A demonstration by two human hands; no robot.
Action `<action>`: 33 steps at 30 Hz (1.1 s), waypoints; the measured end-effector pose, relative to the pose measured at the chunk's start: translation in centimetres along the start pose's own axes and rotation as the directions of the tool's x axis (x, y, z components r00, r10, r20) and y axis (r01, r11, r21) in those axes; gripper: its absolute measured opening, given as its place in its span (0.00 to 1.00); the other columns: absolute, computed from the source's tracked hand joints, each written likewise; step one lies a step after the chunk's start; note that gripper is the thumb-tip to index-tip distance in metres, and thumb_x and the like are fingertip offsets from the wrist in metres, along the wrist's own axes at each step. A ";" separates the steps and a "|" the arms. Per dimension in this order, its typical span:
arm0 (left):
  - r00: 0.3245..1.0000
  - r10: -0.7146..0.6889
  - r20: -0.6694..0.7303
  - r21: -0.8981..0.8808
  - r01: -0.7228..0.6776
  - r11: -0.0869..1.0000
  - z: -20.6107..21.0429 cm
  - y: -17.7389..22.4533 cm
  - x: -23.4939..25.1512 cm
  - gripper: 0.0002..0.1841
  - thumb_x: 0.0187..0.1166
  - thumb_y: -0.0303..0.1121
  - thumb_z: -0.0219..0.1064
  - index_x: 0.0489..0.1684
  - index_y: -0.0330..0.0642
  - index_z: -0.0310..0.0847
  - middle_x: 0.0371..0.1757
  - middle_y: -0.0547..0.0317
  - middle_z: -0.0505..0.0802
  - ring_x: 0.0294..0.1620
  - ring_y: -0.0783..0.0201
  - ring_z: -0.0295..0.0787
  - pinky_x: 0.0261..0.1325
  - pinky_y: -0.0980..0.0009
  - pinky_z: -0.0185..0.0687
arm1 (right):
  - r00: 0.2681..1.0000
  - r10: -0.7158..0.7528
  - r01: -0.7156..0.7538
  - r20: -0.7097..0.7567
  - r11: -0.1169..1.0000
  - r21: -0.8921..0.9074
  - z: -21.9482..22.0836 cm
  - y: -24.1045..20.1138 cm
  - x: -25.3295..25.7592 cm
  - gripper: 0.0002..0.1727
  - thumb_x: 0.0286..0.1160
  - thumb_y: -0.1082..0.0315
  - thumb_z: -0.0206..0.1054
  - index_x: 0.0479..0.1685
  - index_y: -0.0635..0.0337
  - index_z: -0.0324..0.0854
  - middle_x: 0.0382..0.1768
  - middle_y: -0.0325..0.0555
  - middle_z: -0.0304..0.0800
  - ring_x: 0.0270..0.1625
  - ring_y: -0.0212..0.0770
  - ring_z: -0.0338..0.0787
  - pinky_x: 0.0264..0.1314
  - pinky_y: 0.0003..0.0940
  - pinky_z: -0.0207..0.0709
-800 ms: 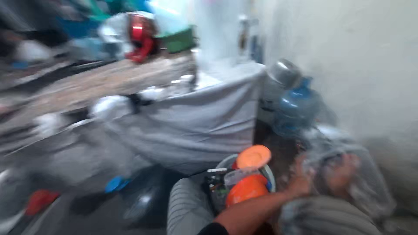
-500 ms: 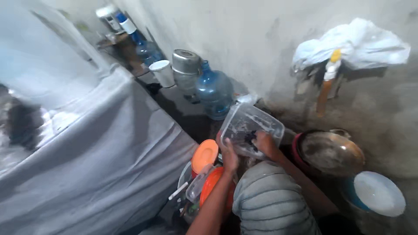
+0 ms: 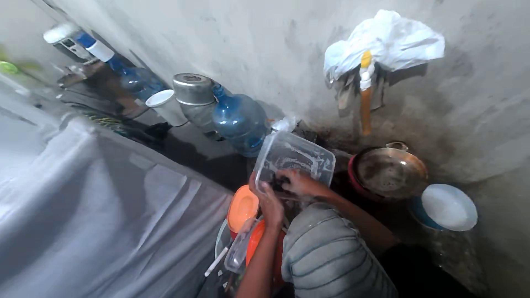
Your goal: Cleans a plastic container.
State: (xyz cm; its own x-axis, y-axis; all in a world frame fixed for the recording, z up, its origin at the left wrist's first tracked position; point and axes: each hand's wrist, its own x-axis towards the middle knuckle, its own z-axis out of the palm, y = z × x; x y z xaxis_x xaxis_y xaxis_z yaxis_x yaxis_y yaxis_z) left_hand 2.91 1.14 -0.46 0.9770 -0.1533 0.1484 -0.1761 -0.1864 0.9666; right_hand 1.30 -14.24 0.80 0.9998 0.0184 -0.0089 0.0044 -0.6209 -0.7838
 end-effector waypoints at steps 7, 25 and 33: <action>0.996 -0.080 0.037 -0.165 0.085 0.983 -0.9 -0.5 -0.8 0.39 0.88 0.66 0.32 0.95 0.55 0.36 0.60 0.46 0.88 0.50 0.53 0.94 0.39 0.52 0.95 | 0.813 0.457 -0.537 -0.361 0.828 -0.160 -2.5 2.9 -0.4 0.21 0.78 0.73 0.66 0.69 0.73 0.78 0.64 0.73 0.84 0.68 0.71 0.85 0.68 0.68 0.78; 1.000 -0.030 -0.001 -0.014 0.029 0.999 0.8 -1.8 -1.6 0.34 0.92 0.53 0.46 0.94 0.45 0.48 0.86 0.45 0.71 0.77 0.59 0.77 0.76 0.58 0.78 | 0.990 0.138 -0.135 -0.006 0.975 0.174 5.9 1.8 -1.7 0.24 0.92 0.58 0.51 0.74 0.63 0.80 0.67 0.60 0.88 0.72 0.52 0.86 0.81 0.52 0.72; 0.997 0.060 0.047 0.222 -0.068 0.973 0.9 0.1 0.6 0.50 0.75 0.44 0.75 0.93 0.40 0.43 0.82 0.37 0.75 0.78 0.50 0.79 0.78 0.50 0.77 | 0.563 -0.044 0.027 -0.825 0.999 -0.034 -3.1 -0.9 -6.2 0.18 0.75 0.58 0.74 0.57 0.60 0.88 0.48 0.48 0.95 0.50 0.40 0.95 0.57 0.42 0.89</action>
State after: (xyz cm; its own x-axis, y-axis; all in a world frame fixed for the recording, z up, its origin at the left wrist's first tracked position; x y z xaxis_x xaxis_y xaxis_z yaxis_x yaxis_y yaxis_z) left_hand 3.35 0.17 -0.45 0.9581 -0.2091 0.1958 -0.2649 -0.3862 0.8836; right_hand -4.89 -16.21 3.42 0.5790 -0.6091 0.5419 0.0326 -0.6469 -0.7619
